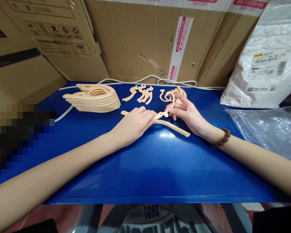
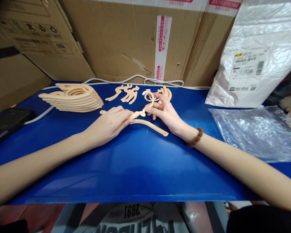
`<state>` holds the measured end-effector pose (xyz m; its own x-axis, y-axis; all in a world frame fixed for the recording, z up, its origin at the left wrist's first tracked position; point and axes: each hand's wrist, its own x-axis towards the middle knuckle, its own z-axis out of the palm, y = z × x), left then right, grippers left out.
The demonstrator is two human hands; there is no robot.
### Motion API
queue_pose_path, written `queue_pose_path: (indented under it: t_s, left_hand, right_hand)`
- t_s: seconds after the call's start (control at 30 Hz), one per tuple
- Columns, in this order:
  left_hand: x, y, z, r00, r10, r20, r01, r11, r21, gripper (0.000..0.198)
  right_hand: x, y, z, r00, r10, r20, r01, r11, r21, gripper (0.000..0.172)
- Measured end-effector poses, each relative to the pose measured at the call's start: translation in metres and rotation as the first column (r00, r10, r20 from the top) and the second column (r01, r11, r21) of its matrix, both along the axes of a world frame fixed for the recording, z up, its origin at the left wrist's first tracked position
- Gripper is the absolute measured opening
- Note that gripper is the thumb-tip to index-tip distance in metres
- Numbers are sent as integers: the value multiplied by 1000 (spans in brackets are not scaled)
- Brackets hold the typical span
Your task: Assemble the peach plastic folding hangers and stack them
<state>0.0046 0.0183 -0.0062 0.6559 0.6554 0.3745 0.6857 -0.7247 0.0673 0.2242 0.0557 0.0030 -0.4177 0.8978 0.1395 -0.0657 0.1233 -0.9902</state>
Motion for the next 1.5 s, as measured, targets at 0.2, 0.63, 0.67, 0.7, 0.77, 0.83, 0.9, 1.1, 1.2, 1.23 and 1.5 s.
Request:
queue_pose_path:
  t_s: [0.2, 0.63, 0.67, 0.7, 0.77, 0.83, 0.9, 1.1, 1.2, 1.23, 1.5]
  left_hand:
    - [0, 0, -1, 1000, 6, -26, -5, 999, 46, 42]
    - [0, 0, -2, 999, 4, -37, 1, 990, 140, 43]
    - [0, 0, -2, 999, 3, -39, 3, 990, 139, 43]
    - [0, 0, -2, 999, 0, -42, 5, 990, 139, 43]
    - [0, 0, -2, 999, -3, -45, 9, 990, 142, 43]
    - [0, 0, -2, 999, -5, -50, 12, 989, 148, 43]
    - [0, 0, -2, 998, -7, -58, 16, 987, 160, 43]
    - [0, 2, -5, 998, -7, -69, 24, 970, 244, 42]
    - [0, 3, -6, 997, -10, -79, 31, 961, 274, 40]
    - [0, 3, -6, 996, -8, -86, 32, 959, 283, 40]
    - [1, 2, -5, 991, 7, -131, 36, 946, 323, 37]
  right_hand:
    - [-1, -2, 2, 1000, 25, 20, -25, 1000, 9, 46]
    - [-1, -2, 2, 998, 34, 48, -34, 999, 2, 46]
    - [-1, -2, 2, 998, 38, 55, -39, 999, 5, 46]
    - [-1, -2, 2, 997, 43, 61, -43, 999, 9, 46]
    - [0, -2, 1, 997, 47, 64, -48, 999, 17, 47]
    - [0, -1, -1, 996, 49, 69, -51, 998, 28, 48]
    - [0, 0, -2, 996, 44, 81, -47, 998, 42, 48]
    - [0, 1, -4, 994, 34, 104, -41, 997, 72, 47]
    - [-1, 0, -3, 994, 31, 106, -40, 996, 79, 46]
    - [-1, 0, -3, 994, 29, 108, -38, 996, 80, 46]
    - [-2, -1, -4, 992, 3, 125, -16, 994, 105, 50]
